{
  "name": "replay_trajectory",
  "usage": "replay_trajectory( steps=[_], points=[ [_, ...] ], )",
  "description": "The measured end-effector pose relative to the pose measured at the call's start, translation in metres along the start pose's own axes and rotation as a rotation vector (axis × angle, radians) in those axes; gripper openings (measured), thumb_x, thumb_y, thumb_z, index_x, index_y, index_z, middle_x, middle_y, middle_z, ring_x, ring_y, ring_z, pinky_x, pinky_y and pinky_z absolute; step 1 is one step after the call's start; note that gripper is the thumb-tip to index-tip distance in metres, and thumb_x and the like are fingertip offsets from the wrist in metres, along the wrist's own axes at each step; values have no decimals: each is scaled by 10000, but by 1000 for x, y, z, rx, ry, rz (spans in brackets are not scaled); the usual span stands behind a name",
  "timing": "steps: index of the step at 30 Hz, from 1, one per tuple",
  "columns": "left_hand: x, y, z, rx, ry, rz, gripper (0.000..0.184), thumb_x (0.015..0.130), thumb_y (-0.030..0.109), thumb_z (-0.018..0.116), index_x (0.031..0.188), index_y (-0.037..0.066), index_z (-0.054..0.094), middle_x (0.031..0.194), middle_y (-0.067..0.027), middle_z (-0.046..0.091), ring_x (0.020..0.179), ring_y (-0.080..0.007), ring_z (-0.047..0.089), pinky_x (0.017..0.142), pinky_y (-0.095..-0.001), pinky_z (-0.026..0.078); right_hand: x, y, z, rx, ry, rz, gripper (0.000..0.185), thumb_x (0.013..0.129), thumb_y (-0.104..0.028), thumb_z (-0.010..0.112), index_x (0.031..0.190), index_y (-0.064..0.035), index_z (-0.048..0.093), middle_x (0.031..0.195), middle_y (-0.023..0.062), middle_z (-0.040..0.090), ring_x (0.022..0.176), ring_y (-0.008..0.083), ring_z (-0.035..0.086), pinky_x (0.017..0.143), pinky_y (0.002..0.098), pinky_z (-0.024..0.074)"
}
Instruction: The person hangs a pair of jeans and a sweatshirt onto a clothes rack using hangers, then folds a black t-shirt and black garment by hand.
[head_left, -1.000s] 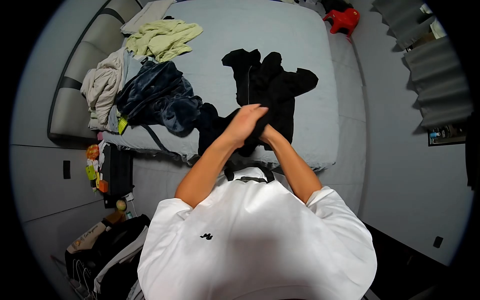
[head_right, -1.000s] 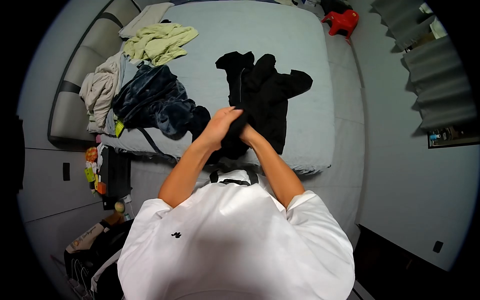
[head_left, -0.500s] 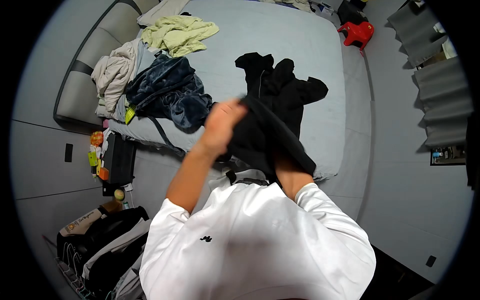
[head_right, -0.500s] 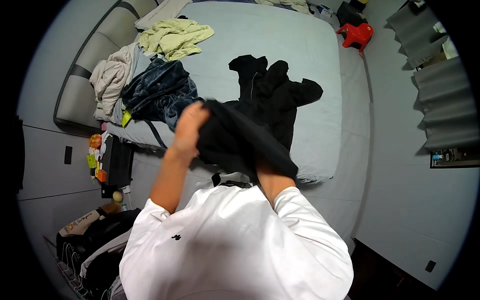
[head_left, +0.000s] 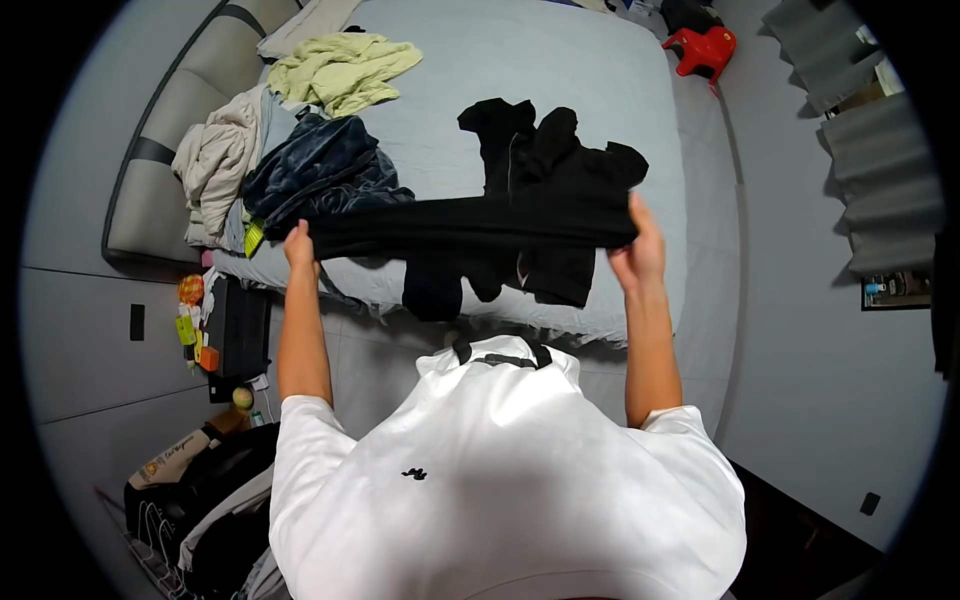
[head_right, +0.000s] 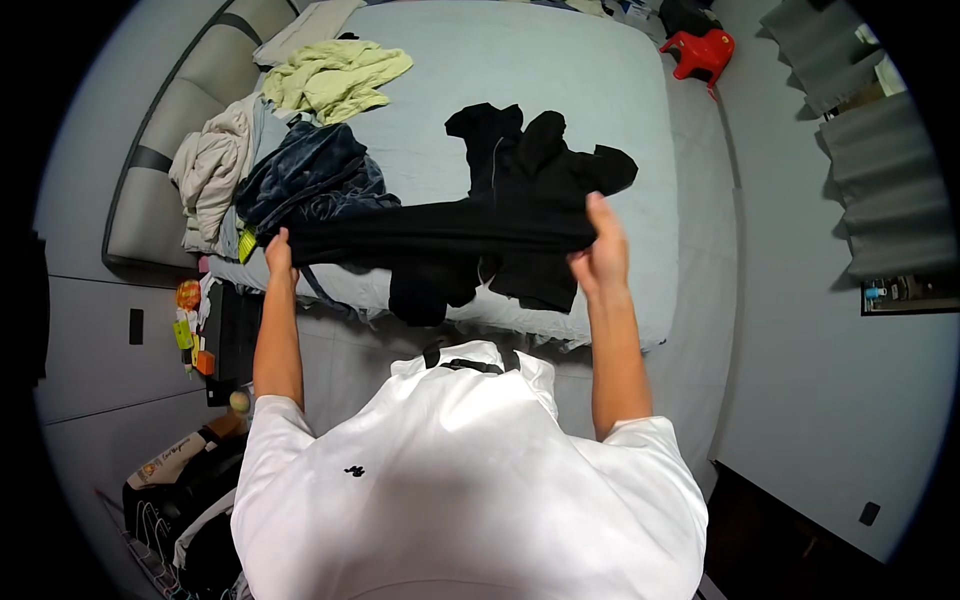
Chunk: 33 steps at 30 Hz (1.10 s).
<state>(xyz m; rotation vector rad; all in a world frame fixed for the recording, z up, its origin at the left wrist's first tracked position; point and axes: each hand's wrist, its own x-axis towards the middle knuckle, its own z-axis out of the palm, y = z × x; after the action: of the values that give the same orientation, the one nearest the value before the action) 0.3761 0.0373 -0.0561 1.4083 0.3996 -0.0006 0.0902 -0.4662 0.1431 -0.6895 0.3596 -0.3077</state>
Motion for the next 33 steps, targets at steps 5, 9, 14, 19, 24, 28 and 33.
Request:
replay_trajectory(
  steps=[5, 9, 14, 19, 24, 28, 33],
  points=[
    [-125, 39, 105, 1134, -305, 461, 486, 848, 359, 725, 1166, 10, 611, 1090, -203, 685, 1045, -384, 654, 893, -450, 506, 19, 24, 26, 112, -112, 24, 217, 1020, -215, 530, 1142, -58, 618, 1051, 51, 703, 920, 173, 698, 799, 334, 577],
    [-215, 82, 195, 560, -974, 618, 998, 702, 366, 872, 1473, 1, 354, 1421, -244, 475, 1339, -350, 433, 1131, -418, 326, 23, 55, 75, -25, -459, 170, 142, 1033, -237, 523, 1013, -108, 579, 770, -44, 596, 605, 45, 574, 542, 198, 472],
    [-240, 86, 232, 443, -1025, 338, 215, 894, 99, 692, 1093, 19, 672, 1000, -69, 697, 937, -161, 630, 861, -314, 494, 34, 65, 87, -221, -506, 10, 209, 989, -240, 611, 1103, -67, 581, 936, 0, 614, 816, 95, 583, 737, 243, 471],
    [-245, 109, 238, -101, -722, -56, 378, 990, 307, 626, 1187, -15, 627, 1076, -42, 662, 932, -133, 620, 824, -264, 507, 15, 46, 69, -1158, -629, -679, 638, 736, -244, 864, 1270, -70, 560, 1183, 109, 601, 1116, 194, 571, 954, 333, 458],
    [-220, 118, 240, -58, -475, 116, 428, 968, 418, 633, 973, -7, 682, 878, -24, 653, 764, -106, 596, 661, -256, 478, -19, 47, 46, -1154, -569, -215, 395, 739, -170, 840, 993, 1, 591, 925, 116, 663, 812, 188, 639, 739, 288, 496],
    [-153, 115, 205, 364, -75, -18, 666, 900, 616, 618, 633, 6, 629, 634, 4, 554, 585, -114, 492, 524, -295, 380, -20, 23, 13, -1398, -671, -624, 185, 742, -17, 738, 808, 9, 567, 751, 72, 614, 667, 138, 574, 625, 306, 471],
    [-84, 86, 139, -321, 93, -159, 492, 977, 360, 623, 1214, -70, 581, 1147, -181, 661, 961, -325, 688, 835, -456, 590, -28, -16, -34, -411, -73, -538, 236, 782, -11, 639, 689, -88, 436, 671, -29, 462, 643, 68, 445, 572, 263, 366]
  ],
)
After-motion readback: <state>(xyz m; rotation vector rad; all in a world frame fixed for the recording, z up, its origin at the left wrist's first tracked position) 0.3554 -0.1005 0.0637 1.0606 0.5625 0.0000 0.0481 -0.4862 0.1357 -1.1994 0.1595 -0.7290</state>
